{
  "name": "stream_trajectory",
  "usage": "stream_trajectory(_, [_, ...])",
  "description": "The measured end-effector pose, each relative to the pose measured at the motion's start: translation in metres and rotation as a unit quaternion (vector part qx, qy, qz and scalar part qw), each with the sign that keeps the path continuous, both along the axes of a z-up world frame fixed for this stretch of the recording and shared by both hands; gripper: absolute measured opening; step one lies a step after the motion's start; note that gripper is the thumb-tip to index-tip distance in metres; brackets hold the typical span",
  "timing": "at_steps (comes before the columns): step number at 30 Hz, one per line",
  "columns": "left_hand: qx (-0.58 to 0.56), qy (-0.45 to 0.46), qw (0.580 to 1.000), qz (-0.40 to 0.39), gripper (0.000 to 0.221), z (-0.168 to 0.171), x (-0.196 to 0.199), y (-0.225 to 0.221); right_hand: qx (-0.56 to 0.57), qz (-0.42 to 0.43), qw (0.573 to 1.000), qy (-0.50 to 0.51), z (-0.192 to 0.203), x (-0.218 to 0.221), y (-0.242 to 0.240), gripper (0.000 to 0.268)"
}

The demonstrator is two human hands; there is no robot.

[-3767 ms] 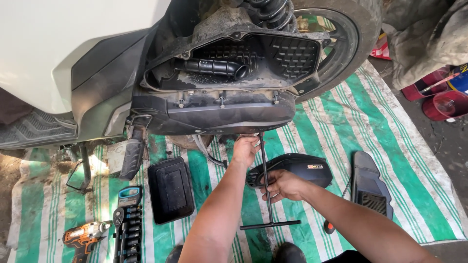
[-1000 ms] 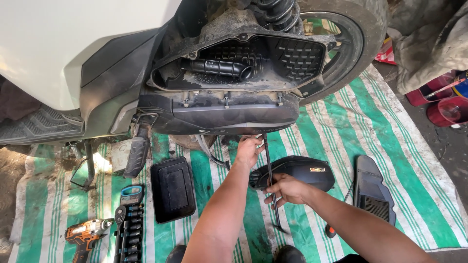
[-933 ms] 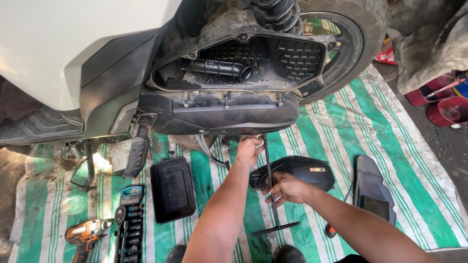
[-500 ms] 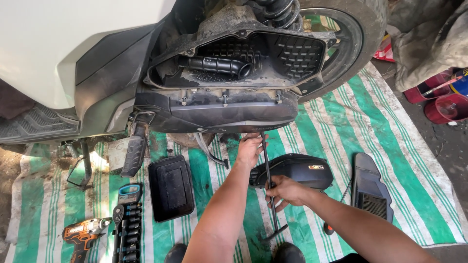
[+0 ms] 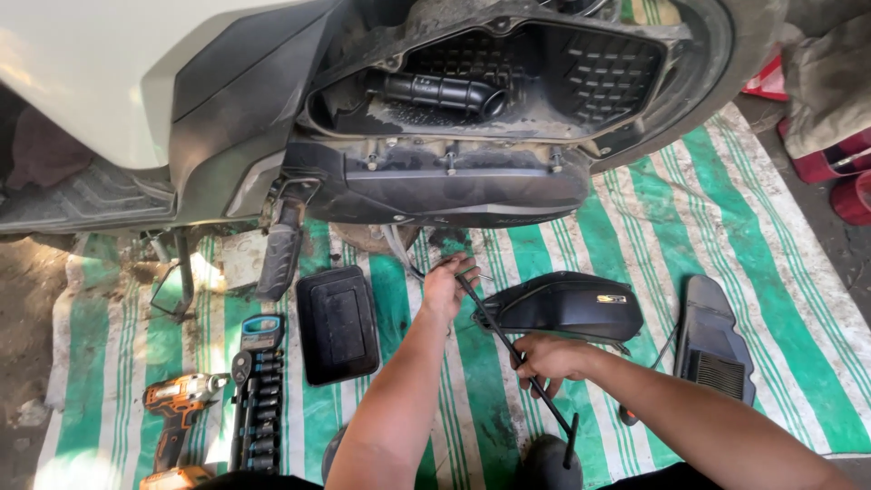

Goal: Unscrewing and removing multiple bolts from a motorcycle CVT cover using a T-handle wrench and hands.

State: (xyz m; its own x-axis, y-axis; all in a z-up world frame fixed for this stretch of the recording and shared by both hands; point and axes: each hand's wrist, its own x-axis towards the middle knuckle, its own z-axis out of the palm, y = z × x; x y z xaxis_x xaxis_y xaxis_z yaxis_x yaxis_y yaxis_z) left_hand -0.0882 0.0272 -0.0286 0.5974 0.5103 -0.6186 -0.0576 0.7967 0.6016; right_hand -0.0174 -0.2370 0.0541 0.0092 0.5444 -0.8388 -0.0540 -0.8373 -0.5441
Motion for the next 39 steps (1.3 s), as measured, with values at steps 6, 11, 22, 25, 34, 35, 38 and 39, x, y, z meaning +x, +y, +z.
stream_trajectory(6, [-0.034,-0.103,0.994,0.024,0.029,0.026,-0.014,0.025,0.039,-0.081,0.996,-0.016,0.050,-0.023,0.043,0.029])
stream_trajectory(11, [0.020,-0.137,0.988,0.074,0.034,0.014,0.020,0.053,0.095,-0.169,0.981,-0.028,0.048,-0.045,0.086,0.040])
stream_trajectory(22, [-0.014,-0.146,0.973,0.176,0.019,0.030,0.027,0.087,0.161,-0.301,0.939,-0.042,0.033,-0.101,0.144,0.048])
stream_trajectory(25, [0.018,-0.126,0.972,0.196,0.017,0.039,0.018,0.089,0.148,-0.300,0.940,-0.067,0.035,-0.111,0.147,0.049])
stream_trajectory(34, [0.026,-0.079,0.972,0.220,0.019,0.027,0.026,0.085,0.194,-0.330,0.924,-0.022,0.051,-0.117,0.144,0.048])
stream_trajectory(35, [0.036,-0.073,0.972,0.222,0.020,0.025,0.027,0.085,0.202,-0.338,0.919,-0.010,0.053,-0.116,0.142,0.049])
stream_trajectory(38, [0.052,-0.055,0.971,0.227,0.020,0.029,0.027,0.082,0.210,-0.354,0.911,0.018,0.063,-0.117,0.140,0.050])
stream_trajectory(39, [0.058,-0.045,0.971,0.229,0.019,0.033,0.028,0.081,0.212,-0.363,0.907,0.033,0.067,-0.118,0.140,0.050])
